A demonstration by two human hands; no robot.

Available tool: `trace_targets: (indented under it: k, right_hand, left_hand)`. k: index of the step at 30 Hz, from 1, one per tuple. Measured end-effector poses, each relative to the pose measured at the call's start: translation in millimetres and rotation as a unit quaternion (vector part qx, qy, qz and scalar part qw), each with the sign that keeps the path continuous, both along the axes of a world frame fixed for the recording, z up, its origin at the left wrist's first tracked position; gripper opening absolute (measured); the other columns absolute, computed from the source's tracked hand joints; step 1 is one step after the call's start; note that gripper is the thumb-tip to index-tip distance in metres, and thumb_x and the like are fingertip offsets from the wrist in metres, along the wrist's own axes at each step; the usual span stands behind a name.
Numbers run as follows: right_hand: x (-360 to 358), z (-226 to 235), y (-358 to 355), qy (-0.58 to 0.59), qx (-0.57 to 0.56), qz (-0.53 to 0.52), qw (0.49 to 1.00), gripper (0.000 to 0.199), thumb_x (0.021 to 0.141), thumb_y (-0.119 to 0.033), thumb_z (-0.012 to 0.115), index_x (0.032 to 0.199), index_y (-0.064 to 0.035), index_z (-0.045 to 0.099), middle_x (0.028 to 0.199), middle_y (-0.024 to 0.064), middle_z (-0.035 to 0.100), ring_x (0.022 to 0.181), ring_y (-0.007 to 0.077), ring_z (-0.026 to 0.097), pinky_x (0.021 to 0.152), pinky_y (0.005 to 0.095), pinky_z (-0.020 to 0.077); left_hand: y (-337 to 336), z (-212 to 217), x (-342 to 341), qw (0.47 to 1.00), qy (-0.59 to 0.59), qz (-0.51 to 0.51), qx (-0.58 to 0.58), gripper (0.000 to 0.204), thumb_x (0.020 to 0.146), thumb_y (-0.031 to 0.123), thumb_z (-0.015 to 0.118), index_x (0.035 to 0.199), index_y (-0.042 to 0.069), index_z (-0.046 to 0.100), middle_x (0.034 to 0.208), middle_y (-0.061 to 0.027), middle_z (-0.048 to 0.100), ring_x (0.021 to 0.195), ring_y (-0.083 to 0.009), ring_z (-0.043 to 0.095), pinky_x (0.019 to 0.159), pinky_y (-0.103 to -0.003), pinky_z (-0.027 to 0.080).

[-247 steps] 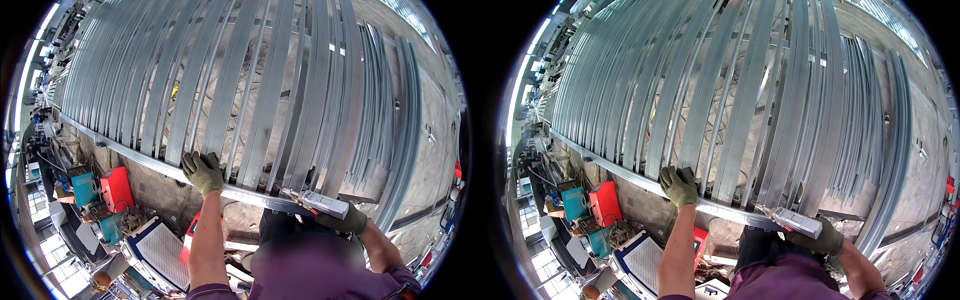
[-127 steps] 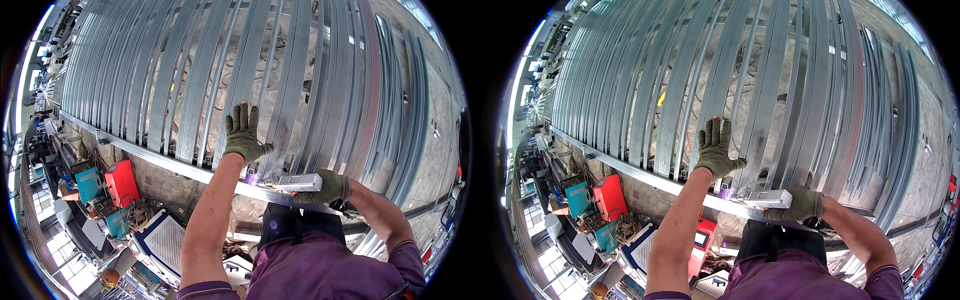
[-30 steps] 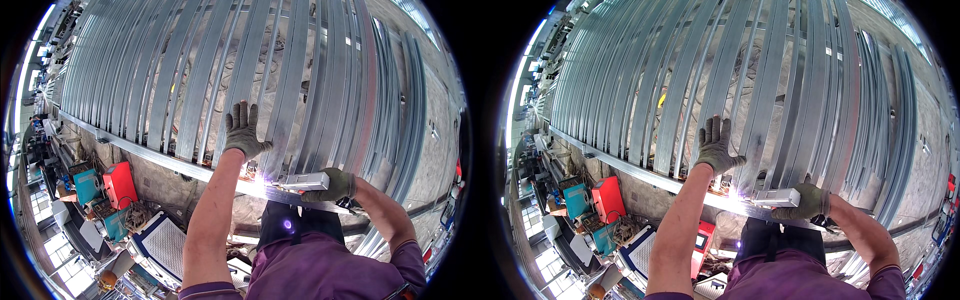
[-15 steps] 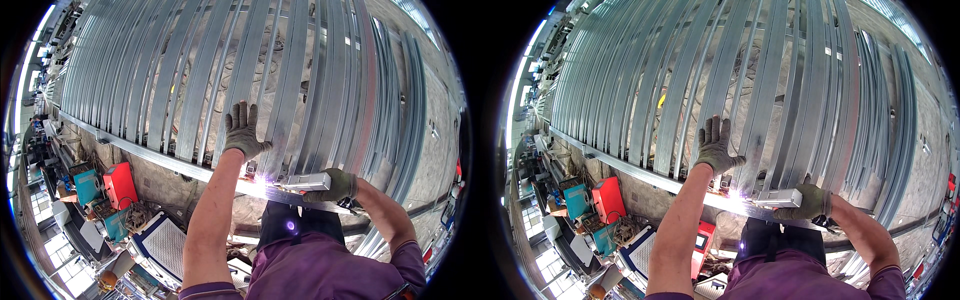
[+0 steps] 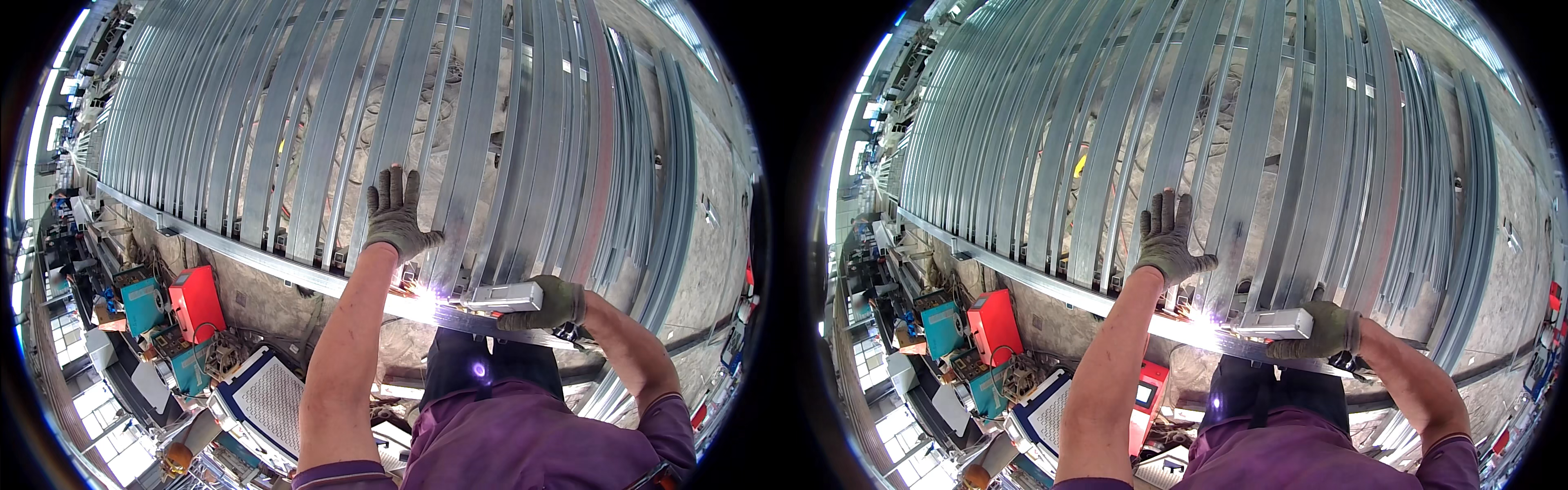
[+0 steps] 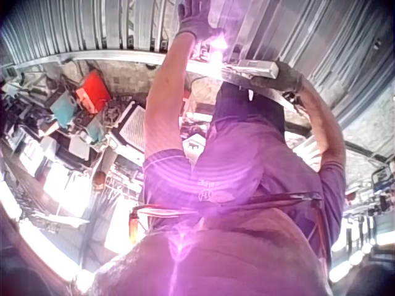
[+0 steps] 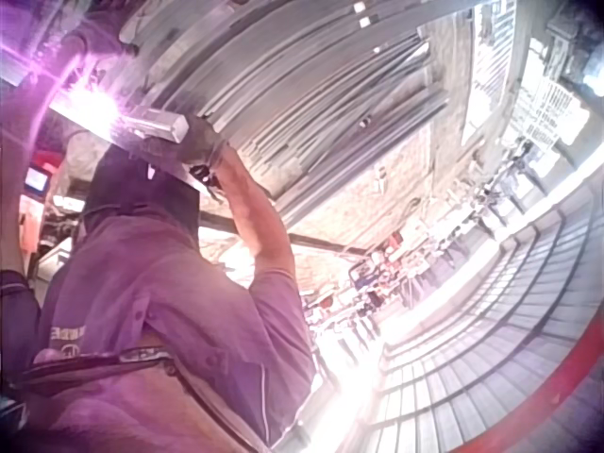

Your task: The person welds metal bars onto a metal frame using a handheld welding tool. They repeatedly position the tool along the joints and create welds, moving along the length of the frame.

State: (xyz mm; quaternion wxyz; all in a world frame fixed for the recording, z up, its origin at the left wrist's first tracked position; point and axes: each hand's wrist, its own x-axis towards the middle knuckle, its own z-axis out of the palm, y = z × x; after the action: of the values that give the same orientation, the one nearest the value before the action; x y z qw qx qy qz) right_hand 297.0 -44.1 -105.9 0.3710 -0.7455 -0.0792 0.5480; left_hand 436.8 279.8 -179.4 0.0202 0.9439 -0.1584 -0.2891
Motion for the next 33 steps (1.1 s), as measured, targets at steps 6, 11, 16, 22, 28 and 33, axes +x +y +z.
trace_targets:
  k: [6, 11, 16, 22, 28, 33]
  right_hand:
    - [0.6, 2.9, -1.3, 0.025, -0.013, -0.008, 1.000, 0.071, 0.093, -0.061, 0.092, 0.144, -0.0144, 0.078, 0.126, 0.0143, 0.085, 0.118, 0.0271, 0.081, 0.102, 0.0391, 0.0638]
    - [-0.3, 3.8, -3.6, 0.024, -0.006, -0.017, 1.000, 0.071, 0.093, -0.060, 0.093, 0.144, -0.0129, 0.078, 0.127, 0.0145, 0.085, 0.118, 0.0273, 0.081, 0.102, 0.0388, 0.0635]
    - [-2.0, 2.1, -4.8, 0.033, -0.013, -0.014, 0.999, 0.071, 0.093, -0.060, 0.092, 0.144, -0.0115, 0.078, 0.127, 0.0146, 0.085, 0.118, 0.0269, 0.081, 0.102, 0.0385, 0.0634]
    - [-2.5, 6.0, -6.2, 0.030, -0.003, -0.034, 0.999, 0.072, 0.092, -0.064, 0.092, 0.140, -0.0124, 0.079, 0.122, 0.0140, 0.085, 0.115, 0.0278, 0.082, 0.100, 0.0394, 0.0640]
    - [-14.3, -3.9, -13.0, -0.004, 0.019, -0.061, 0.998, 0.072, 0.088, -0.070, 0.091, 0.134, -0.0153, 0.082, 0.115, 0.0122, 0.087, 0.108, 0.0293, 0.083, 0.094, 0.0409, 0.0655]
    - [-10.2, 0.0, -12.4, -0.001, 0.015, -0.041, 0.999, 0.067, 0.090, -0.066, 0.092, 0.134, -0.0158, 0.082, 0.115, 0.0117, 0.087, 0.107, 0.0279, 0.083, 0.094, 0.0404, 0.0655]
  left_hand:
    - [-1.2, 2.2, -0.2, 1.000, 0.000, 0.000, -0.002, 0.151, 0.082, 0.087, 0.080, 0.185, 0.012, -0.001, 0.191, -0.0245, -0.008, 0.177, -0.0423, -0.014, 0.142, -0.059, -0.004]
    - [-1.8, 3.6, 0.6, 1.000, 0.007, 0.003, -0.003, 0.152, 0.081, 0.086, 0.082, 0.185, 0.012, 0.000, 0.191, -0.0247, -0.007, 0.177, -0.0425, -0.013, 0.142, -0.060, -0.004]
    - [-0.8, 2.7, -1.1, 1.000, -0.003, 0.005, -0.009, 0.153, 0.080, 0.085, 0.084, 0.185, 0.012, 0.001, 0.191, -0.0248, -0.005, 0.177, -0.0426, -0.012, 0.142, -0.059, -0.004]
    - [-1.1, 3.3, -1.3, 1.000, -0.001, 0.006, -0.009, 0.152, 0.080, 0.085, 0.083, 0.185, 0.012, 0.001, 0.192, -0.0244, -0.006, 0.177, -0.0425, -0.012, 0.142, -0.059, -0.003]
    - [-1.6, 4.1, -0.6, 1.000, 0.000, 0.005, -0.006, 0.152, 0.081, 0.086, 0.082, 0.185, 0.012, 0.000, 0.192, -0.0243, -0.006, 0.177, -0.0423, -0.013, 0.142, -0.059, -0.003]
    - [-1.9, 5.9, -0.4, 1.000, 0.003, 0.010, -0.009, 0.152, 0.081, 0.084, 0.084, 0.185, 0.012, 0.001, 0.192, -0.0243, -0.006, 0.177, -0.0422, -0.013, 0.142, -0.059, -0.003]
